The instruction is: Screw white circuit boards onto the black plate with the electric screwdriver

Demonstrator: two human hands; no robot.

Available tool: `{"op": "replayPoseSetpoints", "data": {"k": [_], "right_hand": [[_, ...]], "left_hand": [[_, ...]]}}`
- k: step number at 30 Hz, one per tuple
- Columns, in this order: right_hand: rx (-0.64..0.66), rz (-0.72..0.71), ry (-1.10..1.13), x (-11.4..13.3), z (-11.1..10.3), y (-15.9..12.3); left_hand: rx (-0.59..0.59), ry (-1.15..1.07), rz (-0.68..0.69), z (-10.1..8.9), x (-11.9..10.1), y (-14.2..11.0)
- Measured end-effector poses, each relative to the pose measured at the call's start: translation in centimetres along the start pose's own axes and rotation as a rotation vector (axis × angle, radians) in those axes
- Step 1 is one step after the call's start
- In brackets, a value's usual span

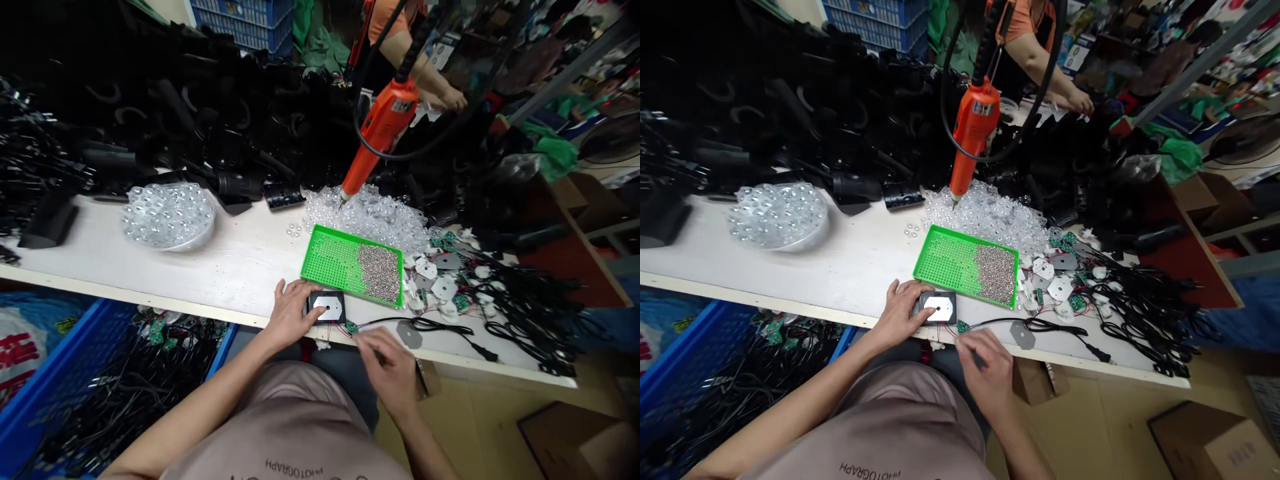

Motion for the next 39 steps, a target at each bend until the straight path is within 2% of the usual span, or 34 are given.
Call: {"op": "replayPoseSetpoints", "data": {"k": [3,5,8,11,14,17,18,20,23,24,26,29,31,34,39], "right_hand": [[0.231,0.163,-0.031,-0.7,2.4,-3.7],[0.227,0.284,-0.065,-1.8,5.3,-4.8],[0.169,0.497,0.009,-3.3,9.5,-3.9],[0.197,0.546,0.095,-3.4,11.1,-2.3],[0.277,0.511,0.122,-1.8,9.0,-2.3],[0.438,0.380,0.006,0.6,4.8,-3.2],[0.452,0.307,-0.084,1.3,3.3,-3.1],[0.344,0.156,-0.318,2.2,0.6,-2.2],[0.023,-0.009,-0.599,2.0,-1.9,0.6],[-0.054,-0.046,-0.605,1.6,-2.1,1.6],[-0.130,-0.075,-0.443,0.4,-1.7,3.5],[-0.111,0.023,-0.046,-1.2,0.2,4.9],[-0.053,0.105,0.111,-1.9,1.7,5.0],[0.007,0.110,0.110,-2.0,3.1,4.8],[-0.021,-0.059,-0.136,-1.0,2.9,5.1]], "left_hand": [[-0.015,-0.004,0.002,0.1,0.1,0.1],[-0.031,-0.003,0.013,0.1,0.2,0.1],[-0.039,0.001,0.031,0.2,0.3,0.0],[-0.032,0.003,0.025,0.1,0.3,0.0],[-0.027,-0.006,0.013,-0.1,0.1,0.0],[-0.040,-0.040,-0.008,-0.3,0.0,0.2],[-0.043,-0.051,-0.016,-0.4,0.0,0.2],[-0.040,-0.066,-0.027,-0.4,0.0,0.3],[-0.036,-0.067,-0.029,-0.3,0.0,0.3],[-0.039,-0.067,-0.024,-0.2,0.0,0.2],[-0.052,-0.062,-0.008,-0.2,0.0,0.1],[-0.060,-0.042,0.020,0.0,-0.1,-0.1],[-0.055,-0.024,0.028,0.0,-0.2,-0.2],[-0.035,-0.003,0.032,0.0,-0.5,-0.3],[-0.007,-0.013,0.044,-0.3,-0.4,-0.5]]}}
Point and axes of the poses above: each hand's wrist, its own y-axis towards the middle knuckle, its own z-axis out of the palm, x = y × z, the point moved 2 cm from there along y, towards the middle knuckle, and after that the axes turned 8 degrees about -y, right-handed, at the moved point
